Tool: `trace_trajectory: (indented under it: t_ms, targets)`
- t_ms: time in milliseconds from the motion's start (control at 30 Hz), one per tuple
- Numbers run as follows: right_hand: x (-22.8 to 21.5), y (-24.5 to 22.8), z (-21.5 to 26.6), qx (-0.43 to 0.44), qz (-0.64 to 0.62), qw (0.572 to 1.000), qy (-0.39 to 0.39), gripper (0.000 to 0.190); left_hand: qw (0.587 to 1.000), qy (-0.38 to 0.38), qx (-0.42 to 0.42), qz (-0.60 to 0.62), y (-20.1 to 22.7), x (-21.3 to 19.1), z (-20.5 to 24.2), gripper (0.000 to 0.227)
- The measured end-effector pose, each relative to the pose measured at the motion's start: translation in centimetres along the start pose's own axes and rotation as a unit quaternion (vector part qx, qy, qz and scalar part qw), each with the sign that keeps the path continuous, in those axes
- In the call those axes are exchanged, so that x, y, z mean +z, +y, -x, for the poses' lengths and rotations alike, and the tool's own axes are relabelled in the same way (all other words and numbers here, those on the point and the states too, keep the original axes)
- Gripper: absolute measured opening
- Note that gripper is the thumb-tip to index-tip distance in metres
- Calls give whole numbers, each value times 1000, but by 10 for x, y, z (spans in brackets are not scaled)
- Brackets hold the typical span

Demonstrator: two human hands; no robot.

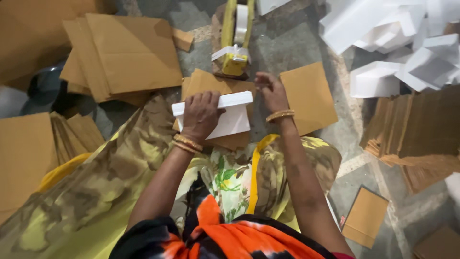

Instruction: The person assembles small cardboard boxes by inserting white foam inserts and sealing the flaps with a tape dispenser. The person repeatedly picks up flat cardboard pieces, inserts the foam, folds the flaps, and applies tape to secure the box.

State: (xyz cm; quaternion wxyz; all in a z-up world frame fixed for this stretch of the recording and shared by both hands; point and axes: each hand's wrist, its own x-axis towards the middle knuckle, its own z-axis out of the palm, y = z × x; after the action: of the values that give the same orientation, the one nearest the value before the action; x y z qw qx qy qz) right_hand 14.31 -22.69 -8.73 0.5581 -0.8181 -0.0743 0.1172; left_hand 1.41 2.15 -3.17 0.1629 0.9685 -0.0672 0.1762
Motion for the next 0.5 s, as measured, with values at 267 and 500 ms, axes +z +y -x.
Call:
trace_trajectory:
  t_ms: [267, 500]
  targets:
    - [-92, 16, 5, -15, 450, 883, 133, 100, 999, -13, 5, -39, 0, -1, -3, 49]
    - [-123, 26, 35, 88, 495, 863, 52, 125, 999, -6, 7, -40, 0, -2, -4, 49]
